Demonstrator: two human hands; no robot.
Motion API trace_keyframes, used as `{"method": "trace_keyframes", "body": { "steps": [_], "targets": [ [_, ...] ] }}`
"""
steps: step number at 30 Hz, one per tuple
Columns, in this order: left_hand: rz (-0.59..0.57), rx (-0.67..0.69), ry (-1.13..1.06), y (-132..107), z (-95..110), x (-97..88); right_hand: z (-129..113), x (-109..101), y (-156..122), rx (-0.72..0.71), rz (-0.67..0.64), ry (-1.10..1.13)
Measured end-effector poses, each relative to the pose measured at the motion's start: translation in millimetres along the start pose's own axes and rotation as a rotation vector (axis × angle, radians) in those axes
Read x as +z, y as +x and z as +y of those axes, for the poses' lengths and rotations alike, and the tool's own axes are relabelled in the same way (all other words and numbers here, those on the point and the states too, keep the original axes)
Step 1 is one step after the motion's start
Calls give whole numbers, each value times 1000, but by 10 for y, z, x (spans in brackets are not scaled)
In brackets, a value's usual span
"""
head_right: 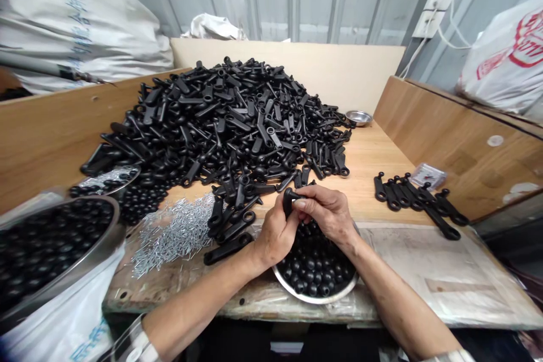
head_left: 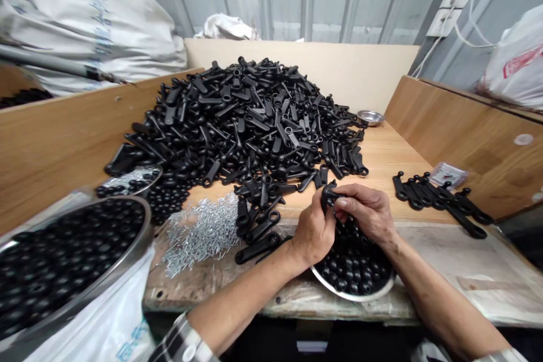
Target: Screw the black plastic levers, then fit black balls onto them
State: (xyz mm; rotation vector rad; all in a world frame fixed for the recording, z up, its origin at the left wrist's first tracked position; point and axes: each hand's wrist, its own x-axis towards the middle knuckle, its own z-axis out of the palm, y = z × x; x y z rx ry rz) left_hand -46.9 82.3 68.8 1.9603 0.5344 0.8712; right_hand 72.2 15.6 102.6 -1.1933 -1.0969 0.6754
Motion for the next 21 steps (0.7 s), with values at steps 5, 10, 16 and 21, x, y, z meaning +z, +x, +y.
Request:
{"method": "trace_keyframes", "body": {
  "steps": [5, 10, 16, 21],
  "targets": [
    [6, -71, -214, 55, 9, -32, -35, -3, 9, -40, -7, -5],
    [145, -36, -110, 88, -54, -126, -15, 52, 40, 15, -9, 33],
    [149, 135, 118, 51, -94, -130, 32, 111, 12, 75, -192, -173],
    [171, 290, 265, 35, -109, -104, 33, 117, 16, 9, -162, -178]
  ]
}}
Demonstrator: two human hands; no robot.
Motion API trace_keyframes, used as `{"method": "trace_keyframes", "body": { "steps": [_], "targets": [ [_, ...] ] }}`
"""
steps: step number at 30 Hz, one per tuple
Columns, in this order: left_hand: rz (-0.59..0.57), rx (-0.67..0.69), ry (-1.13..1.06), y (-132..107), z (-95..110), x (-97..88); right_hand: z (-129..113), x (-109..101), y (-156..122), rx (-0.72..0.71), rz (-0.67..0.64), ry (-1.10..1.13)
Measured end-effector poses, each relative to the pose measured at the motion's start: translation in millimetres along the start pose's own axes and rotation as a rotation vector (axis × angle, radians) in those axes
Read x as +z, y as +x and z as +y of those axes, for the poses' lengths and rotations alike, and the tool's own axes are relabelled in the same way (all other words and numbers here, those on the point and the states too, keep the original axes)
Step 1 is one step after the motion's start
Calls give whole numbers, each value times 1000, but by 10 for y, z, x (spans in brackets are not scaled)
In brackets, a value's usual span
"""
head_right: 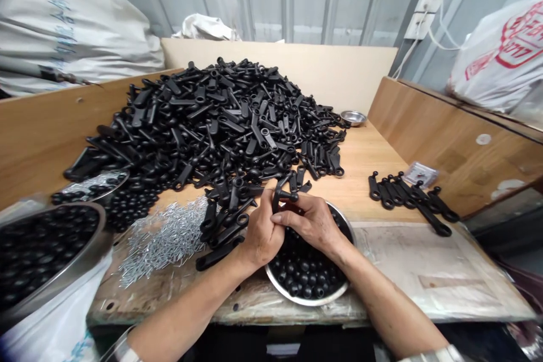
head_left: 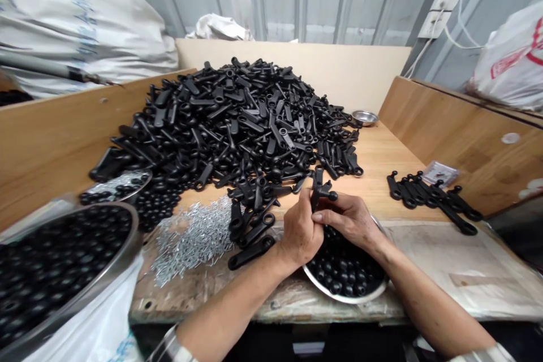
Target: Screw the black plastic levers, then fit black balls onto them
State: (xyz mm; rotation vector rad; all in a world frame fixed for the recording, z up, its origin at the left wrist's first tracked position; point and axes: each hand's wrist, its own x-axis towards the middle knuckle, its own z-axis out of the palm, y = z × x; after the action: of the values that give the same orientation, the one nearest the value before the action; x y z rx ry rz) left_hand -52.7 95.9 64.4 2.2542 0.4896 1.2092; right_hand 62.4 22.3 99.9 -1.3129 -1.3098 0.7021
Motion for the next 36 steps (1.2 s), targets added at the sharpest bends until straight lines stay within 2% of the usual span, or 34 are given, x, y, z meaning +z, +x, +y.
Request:
{"method": "trace_keyframes", "body": {
  "steps": [5, 9, 12, 14, 16, 17, 18, 19, 23, 26, 30, 36],
  "targets": [
    [-117, 20, -80, 18, 0, -9, -64, -12, 9, -65, 81, 35],
    [-211, 29, -103, 33, 26, -38, -132, 9, -16, -116, 68, 105],
    [-257, 48, -86, 34, 33, -54, -190, -37, -9, -74, 91, 33],
    [-260, 52, -83, 39, 18, -62, -241, -174, -4, -79, 202, -75],
    [-213, 39, -84, 60, -16, -74, -286, -417, -38, -3, 354, -360],
    [-173, 32, -90, 77, -39, -82, -296, -569, -80, 84, 416, -559],
    [-131, 26, -99, 97, -64, -90, -291, -731, -141, 233, 466, -815],
    [-94, 21, -107, 118, -90, -99, -268, -895, -223, 339, 512, -944],
    [-18, 19, -112, 172, -176, -111, -2, -1431, -666, 671, 600, -1177],
    [-8, 31, -71, 176, -226, -84, 278, -1643, -944, 867, 581, -1270],
    [-15, 60, -1, 176, -296, -37, 556, -1765, -1065, 955, 571, -1334],
    [-27, 56, 46, 192, -355, -41, 772, -1834, -1091, 888, 667, -1375]
  ]
}}
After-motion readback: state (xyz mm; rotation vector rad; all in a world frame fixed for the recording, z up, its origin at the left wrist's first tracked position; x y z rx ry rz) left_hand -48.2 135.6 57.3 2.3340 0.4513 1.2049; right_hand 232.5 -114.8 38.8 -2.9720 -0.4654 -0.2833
